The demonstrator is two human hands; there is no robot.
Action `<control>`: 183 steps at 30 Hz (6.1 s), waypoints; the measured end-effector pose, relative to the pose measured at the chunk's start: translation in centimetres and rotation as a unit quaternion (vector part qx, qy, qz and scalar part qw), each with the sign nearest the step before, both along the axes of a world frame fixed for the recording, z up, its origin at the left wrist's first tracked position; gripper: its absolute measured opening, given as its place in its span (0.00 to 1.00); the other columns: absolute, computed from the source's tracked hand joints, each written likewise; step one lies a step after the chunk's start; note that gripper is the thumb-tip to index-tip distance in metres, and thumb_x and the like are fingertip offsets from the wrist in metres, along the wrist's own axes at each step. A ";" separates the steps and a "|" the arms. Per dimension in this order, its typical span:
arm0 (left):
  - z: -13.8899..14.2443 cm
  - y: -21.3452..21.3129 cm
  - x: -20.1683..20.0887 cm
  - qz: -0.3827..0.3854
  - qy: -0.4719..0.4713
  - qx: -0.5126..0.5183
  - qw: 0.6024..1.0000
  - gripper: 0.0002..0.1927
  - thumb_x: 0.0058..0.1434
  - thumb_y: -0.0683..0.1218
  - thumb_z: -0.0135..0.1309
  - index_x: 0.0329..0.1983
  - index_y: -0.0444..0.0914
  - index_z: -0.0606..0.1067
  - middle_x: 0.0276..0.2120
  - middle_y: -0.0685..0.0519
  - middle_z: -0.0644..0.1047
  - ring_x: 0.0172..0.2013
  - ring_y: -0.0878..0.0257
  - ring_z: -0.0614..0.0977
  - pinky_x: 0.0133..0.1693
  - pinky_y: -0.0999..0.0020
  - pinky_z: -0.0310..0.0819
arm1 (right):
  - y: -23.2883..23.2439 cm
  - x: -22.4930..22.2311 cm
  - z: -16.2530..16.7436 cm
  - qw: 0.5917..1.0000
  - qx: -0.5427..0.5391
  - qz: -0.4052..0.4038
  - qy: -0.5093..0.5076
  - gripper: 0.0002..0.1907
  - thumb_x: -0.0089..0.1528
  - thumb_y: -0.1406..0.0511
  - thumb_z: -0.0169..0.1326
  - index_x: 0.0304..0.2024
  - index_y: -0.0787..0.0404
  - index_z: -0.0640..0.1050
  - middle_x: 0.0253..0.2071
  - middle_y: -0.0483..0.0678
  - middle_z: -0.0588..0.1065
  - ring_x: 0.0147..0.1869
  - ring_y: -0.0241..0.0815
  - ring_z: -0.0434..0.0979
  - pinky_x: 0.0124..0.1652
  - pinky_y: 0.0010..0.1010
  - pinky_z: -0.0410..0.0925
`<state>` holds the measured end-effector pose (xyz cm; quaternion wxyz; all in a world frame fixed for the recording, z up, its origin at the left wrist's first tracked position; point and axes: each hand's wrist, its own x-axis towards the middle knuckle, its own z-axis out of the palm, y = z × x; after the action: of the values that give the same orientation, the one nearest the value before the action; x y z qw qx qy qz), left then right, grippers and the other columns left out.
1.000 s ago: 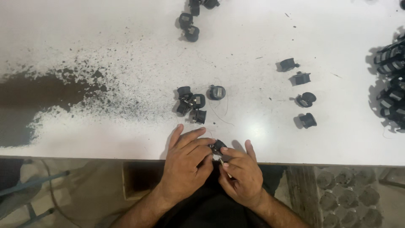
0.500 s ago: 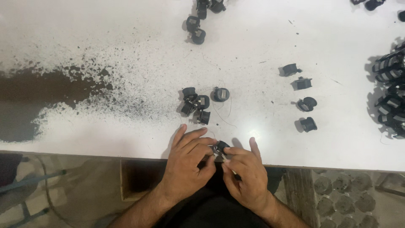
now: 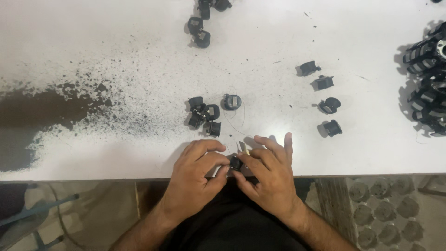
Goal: The person sits at a white workbench fitting small black plastic housings together, using a small stick-like tool to press or seat parts inside each housing. Finished assemblies are set aside on the table, and the person repeatedly picks up the next unassembled housing and continues the same fitting process.
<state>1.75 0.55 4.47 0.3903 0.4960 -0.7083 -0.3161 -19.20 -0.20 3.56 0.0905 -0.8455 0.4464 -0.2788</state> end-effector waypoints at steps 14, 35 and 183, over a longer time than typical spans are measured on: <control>-0.8 0.7 -1.3 -0.025 -0.103 -0.186 0.977 0.10 0.55 0.40 0.62 0.39 0.37 0.75 0.49 0.49 0.75 0.54 0.51 0.78 0.54 0.56 0.72 | 0.1 -0.4 -0.3 1.000 0.017 0.001 -0.017 0.21 0.50 0.61 0.70 0.43 0.61 0.81 0.45 0.48 0.75 0.65 0.51 0.70 0.71 0.70 0.43; -1.0 0.5 -1.4 -0.007 -0.105 -0.143 0.984 0.09 0.55 0.41 0.62 0.37 0.37 0.74 0.45 0.50 0.75 0.47 0.55 0.79 0.47 0.60 0.76 | 0.0 -0.6 -0.3 0.999 0.018 0.034 -0.002 0.19 0.52 0.61 0.69 0.44 0.60 0.81 0.46 0.48 0.74 0.66 0.51 0.68 0.71 0.70 0.40; -2.8 1.7 -1.6 0.042 -0.086 -0.197 0.976 0.10 0.58 0.41 0.64 0.42 0.40 0.78 0.57 0.51 0.73 0.62 0.52 0.73 0.63 0.51 0.68 | 2.7 0.0 -2.5 0.989 -0.021 -0.003 -0.147 0.18 0.52 0.74 0.65 0.41 0.58 0.73 0.35 0.46 0.76 0.56 0.50 0.80 0.71 0.64 0.53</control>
<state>0.18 2.25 1.65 0.4309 0.4639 -0.7662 -0.1099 -19.18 2.48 1.09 0.1362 -0.7956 0.4251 -0.4097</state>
